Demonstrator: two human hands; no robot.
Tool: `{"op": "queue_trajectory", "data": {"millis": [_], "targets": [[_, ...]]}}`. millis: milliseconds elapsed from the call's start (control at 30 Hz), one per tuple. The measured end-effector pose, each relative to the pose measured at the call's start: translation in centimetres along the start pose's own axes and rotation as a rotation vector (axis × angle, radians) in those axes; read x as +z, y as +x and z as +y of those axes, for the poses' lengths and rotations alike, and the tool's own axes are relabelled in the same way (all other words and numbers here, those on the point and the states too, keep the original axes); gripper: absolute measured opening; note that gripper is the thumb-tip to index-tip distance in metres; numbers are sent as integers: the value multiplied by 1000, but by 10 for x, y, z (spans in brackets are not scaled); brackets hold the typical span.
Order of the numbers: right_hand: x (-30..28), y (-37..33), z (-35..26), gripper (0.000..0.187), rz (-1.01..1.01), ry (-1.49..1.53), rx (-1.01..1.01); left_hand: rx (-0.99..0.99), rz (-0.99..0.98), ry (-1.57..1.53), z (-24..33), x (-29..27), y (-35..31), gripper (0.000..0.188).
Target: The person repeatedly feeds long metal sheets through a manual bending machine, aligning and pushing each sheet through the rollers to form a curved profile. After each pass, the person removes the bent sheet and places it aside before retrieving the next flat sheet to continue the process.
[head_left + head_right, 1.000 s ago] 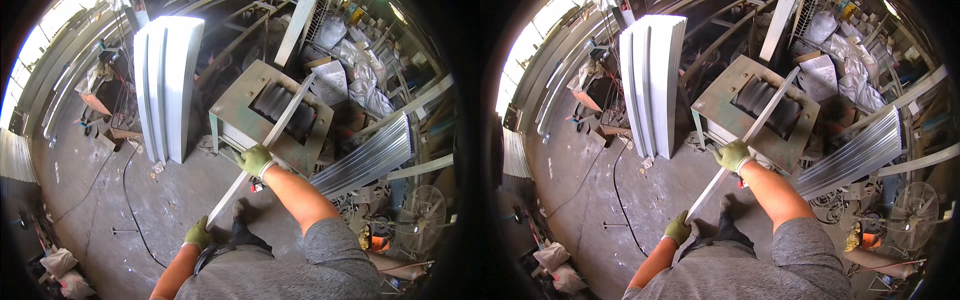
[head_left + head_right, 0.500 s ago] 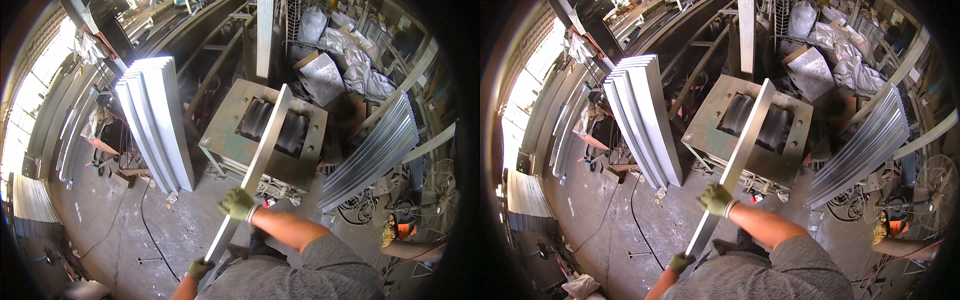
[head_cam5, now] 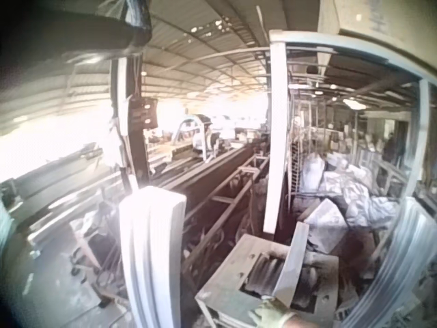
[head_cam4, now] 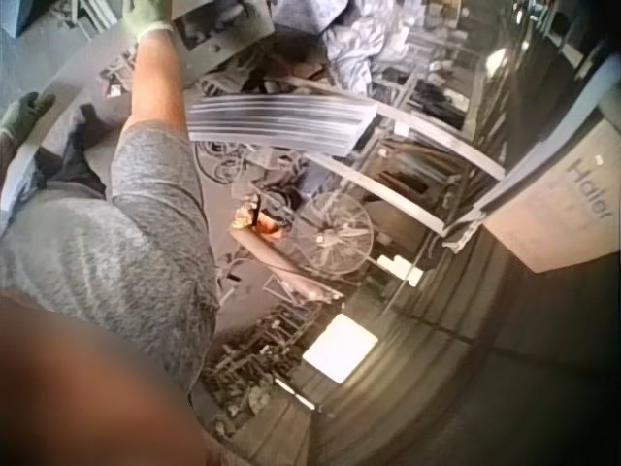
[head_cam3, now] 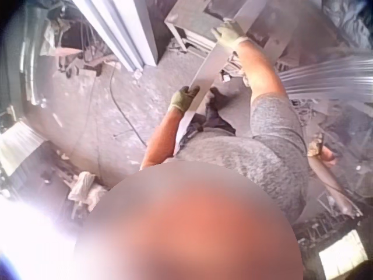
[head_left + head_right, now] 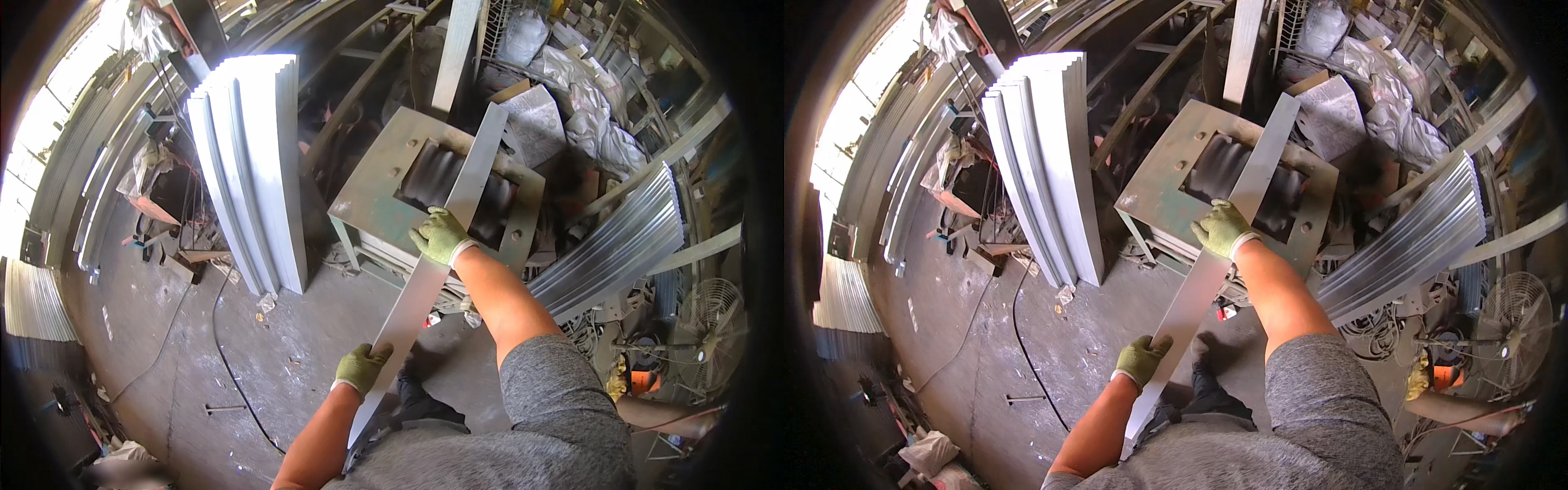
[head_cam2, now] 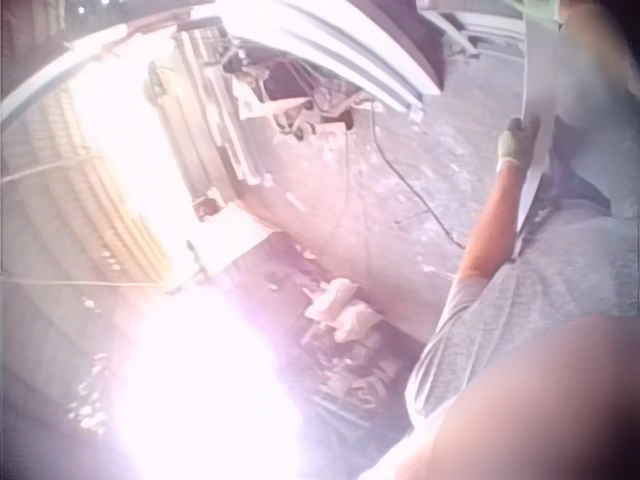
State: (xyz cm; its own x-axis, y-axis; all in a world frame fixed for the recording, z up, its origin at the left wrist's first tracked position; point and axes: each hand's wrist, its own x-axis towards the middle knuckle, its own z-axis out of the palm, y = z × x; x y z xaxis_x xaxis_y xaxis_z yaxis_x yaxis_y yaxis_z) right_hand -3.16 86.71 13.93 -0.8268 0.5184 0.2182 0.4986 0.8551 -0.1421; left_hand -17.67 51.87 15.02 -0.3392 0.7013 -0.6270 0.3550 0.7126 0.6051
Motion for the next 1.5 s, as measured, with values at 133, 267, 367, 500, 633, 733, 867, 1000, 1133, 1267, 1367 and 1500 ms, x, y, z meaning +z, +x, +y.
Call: {"op": "queue_trajectory", "data": {"millis": [133,267,367,500,633,733,867,1000,1133,1267,1367,1500], "targets": [[9,-10,-25,48,21,6,-17,-27,-36,-14,-31,1,-6,66],[24,-27,-64,48,61,-18,-41,-24,-32,-57,-81,5,-23,67],[33,-41,-94,48,62,59,-49,-50,-18,-53,-120,11,-35,66],[46,-58,-133,45,-76,2,-44,-66,-26,-93,-166,12,-56,62],[54,-70,-162,46,-41,12,-46,-53,-21,-175,-195,11,-73,60],[56,-76,-178,47,-47,25,-36,-76,-34,-145,-213,9,-81,60],[65,-82,-203,50,-80,-33,-52,-81,-28,-88,-237,6,-90,62],[71,-89,-220,50,-108,-40,-44,-70,-37,-49,-261,9,-96,66],[74,-100,-238,50,-158,-22,-19,-55,10,-130,-282,14,-108,59],[75,-110,-260,50,-197,-39,-30,-73,6,-114,-296,9,-122,58],[75,-115,-272,50,-221,-48,-19,-102,-31,-102,-303,5,-131,62],[75,-119,-285,50,-239,-48,-9,-92,-50,-102,-313,2,-136,63]]}}
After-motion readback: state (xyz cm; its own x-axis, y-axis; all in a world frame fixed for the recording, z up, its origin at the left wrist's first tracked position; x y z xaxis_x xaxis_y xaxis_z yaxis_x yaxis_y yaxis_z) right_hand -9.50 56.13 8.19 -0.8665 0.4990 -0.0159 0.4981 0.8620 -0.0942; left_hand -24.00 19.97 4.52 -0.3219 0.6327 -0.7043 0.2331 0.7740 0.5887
